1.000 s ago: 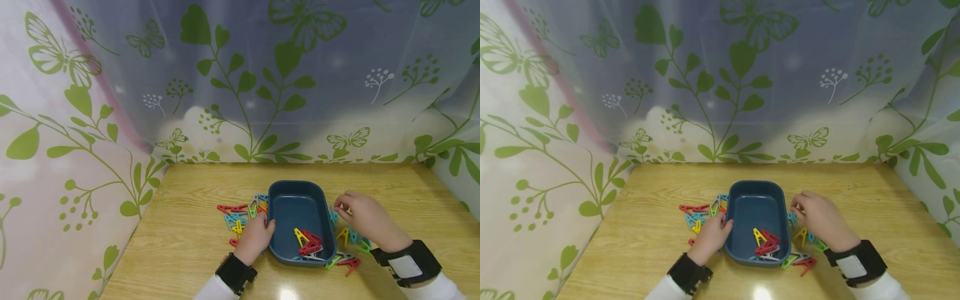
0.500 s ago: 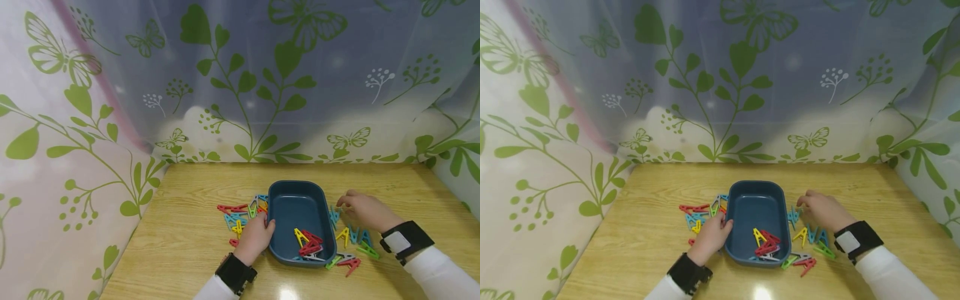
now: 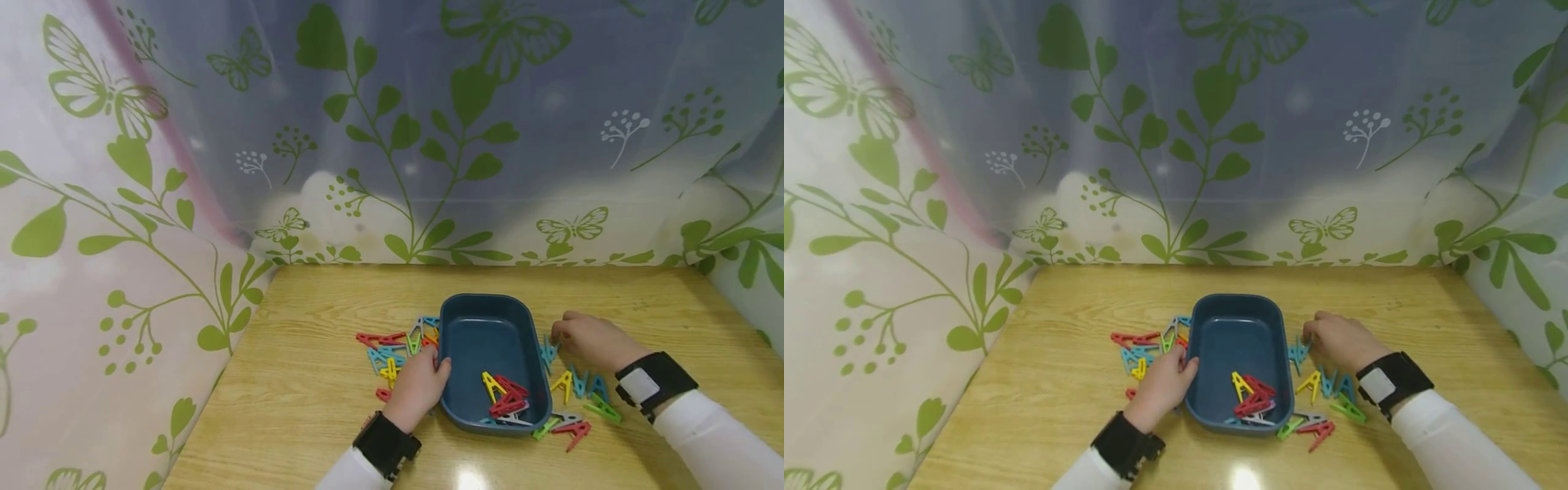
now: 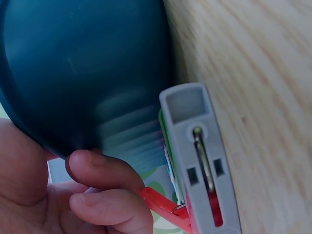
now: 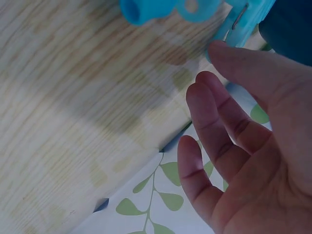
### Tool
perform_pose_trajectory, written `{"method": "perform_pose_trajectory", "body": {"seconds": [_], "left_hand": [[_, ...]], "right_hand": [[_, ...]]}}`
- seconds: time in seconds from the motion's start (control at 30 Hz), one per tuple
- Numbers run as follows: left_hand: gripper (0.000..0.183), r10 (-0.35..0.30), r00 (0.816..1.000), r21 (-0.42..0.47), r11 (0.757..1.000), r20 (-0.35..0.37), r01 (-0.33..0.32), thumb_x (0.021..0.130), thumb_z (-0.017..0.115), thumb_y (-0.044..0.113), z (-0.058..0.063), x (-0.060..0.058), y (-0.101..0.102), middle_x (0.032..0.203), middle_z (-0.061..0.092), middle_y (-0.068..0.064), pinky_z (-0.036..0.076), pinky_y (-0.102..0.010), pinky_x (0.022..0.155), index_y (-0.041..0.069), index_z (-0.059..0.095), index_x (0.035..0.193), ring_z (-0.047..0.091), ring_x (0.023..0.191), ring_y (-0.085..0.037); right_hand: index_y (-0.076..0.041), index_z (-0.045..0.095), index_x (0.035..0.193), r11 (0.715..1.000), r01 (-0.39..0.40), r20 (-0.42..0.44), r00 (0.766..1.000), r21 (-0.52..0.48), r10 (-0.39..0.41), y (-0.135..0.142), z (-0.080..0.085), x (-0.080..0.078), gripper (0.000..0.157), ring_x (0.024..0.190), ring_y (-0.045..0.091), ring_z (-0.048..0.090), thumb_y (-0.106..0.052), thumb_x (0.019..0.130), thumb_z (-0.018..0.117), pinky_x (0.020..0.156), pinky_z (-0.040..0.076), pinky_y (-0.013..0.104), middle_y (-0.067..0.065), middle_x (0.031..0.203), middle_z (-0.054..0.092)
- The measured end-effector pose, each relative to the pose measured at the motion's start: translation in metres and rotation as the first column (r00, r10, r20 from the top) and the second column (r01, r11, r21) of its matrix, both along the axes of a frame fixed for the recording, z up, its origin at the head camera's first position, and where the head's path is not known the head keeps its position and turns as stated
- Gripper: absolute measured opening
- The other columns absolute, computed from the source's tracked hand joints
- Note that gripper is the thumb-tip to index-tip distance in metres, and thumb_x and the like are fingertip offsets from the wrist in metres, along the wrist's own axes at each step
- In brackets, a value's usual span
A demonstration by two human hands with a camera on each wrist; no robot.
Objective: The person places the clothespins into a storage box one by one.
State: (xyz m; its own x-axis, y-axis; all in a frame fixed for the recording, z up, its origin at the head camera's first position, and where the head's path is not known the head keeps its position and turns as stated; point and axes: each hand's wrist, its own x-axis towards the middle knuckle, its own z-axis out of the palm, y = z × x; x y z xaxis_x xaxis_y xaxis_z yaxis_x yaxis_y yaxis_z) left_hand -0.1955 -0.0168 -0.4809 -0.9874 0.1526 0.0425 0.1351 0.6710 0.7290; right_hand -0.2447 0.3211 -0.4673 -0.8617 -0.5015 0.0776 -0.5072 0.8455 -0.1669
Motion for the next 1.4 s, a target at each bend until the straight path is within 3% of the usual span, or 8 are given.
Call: {"method": "perform_pose_trajectory", "body": {"seconds": [0.47, 0.87, 1.1, 1.2, 1.4], "left_hand": [[0.033, 0.002, 1.000, -0.002, 1.000, 0.008, -0.002, 0.103, 0.062, 0.024, -0.002, -0.002, 0.001, 0.063, 0.037, 0.003, 0.029, -0.024, 0.048, 0.013, 0.046, 0.077, 0.041, 0.050, -0.013], [0.033, 0.001, 1.000, -0.001, 1.000, -0.001, -0.001, 0.103, 0.063, 0.024, -0.001, -0.002, 0.001, 0.062, 0.037, 0.003, 0.028, -0.024, 0.049, 0.013, 0.046, 0.077, 0.040, 0.050, -0.013], [0.032, 0.002, 1.000, 0.010, 1.000, 0.028, -0.002, 0.103, 0.063, 0.025, 0.001, -0.002, 0.005, 0.063, 0.038, 0.003, 0.029, -0.024, 0.049, 0.013, 0.048, 0.078, 0.042, 0.050, -0.013], [0.032, -0.003, 1.000, 0.014, 1.000, 0.025, 0.003, 0.103, 0.063, 0.025, 0.001, -0.001, 0.005, 0.063, 0.038, 0.002, 0.028, -0.025, 0.049, 0.012, 0.048, 0.077, 0.042, 0.050, -0.013], [0.032, 0.009, 1.000, 0.019, 1.000, 0.026, -0.009, 0.103, 0.064, 0.024, 0.000, -0.001, 0.003, 0.062, 0.038, 0.002, 0.028, -0.024, 0.049, 0.012, 0.048, 0.077, 0.041, 0.050, -0.013]], "right_hand": [[-0.012, 0.072, 0.091, 0.999, 0.044, -0.019, 0.999, 0.018, -0.044, 0.012, 0.004, 0.002, 0.012, 0.074, 0.017, 0.064, -0.001, 0.089, 0.074, 0.066, 0.055, 0.036, 0.001, 0.086, 0.062], [-0.005, 0.070, 0.095, 0.994, 0.113, -0.207, 0.972, -0.014, -0.113, 0.005, 0.037, 0.013, 0.008, 0.069, 0.018, 0.063, -0.005, 0.090, 0.076, 0.063, 0.054, 0.038, 0.005, 0.086, 0.063], [-0.010, 0.070, 0.093, 1.000, 0.019, -0.326, 0.945, -0.016, -0.023, -0.027, 0.054, 0.030, 0.012, 0.068, 0.011, 0.059, -0.009, 0.087, 0.080, 0.063, 0.053, 0.034, 0.000, 0.085, 0.063], [-0.013, 0.070, 0.092, 1.000, -0.012, -0.320, 0.947, -0.001, 0.011, -0.046, 0.056, 0.040, 0.014, 0.070, 0.009, 0.058, -0.011, 0.086, 0.082, 0.064, 0.052, 0.033, -0.003, 0.086, 0.063], [-0.022, 0.068, 0.089, 0.994, -0.076, -0.271, 0.958, 0.078, 0.095, -0.082, 0.049, 0.053, 0.016, 0.076, 0.012, 0.062, -0.020, 0.086, 0.084, 0.074, 0.054, 0.045, -0.009, 0.085, 0.059]]}}
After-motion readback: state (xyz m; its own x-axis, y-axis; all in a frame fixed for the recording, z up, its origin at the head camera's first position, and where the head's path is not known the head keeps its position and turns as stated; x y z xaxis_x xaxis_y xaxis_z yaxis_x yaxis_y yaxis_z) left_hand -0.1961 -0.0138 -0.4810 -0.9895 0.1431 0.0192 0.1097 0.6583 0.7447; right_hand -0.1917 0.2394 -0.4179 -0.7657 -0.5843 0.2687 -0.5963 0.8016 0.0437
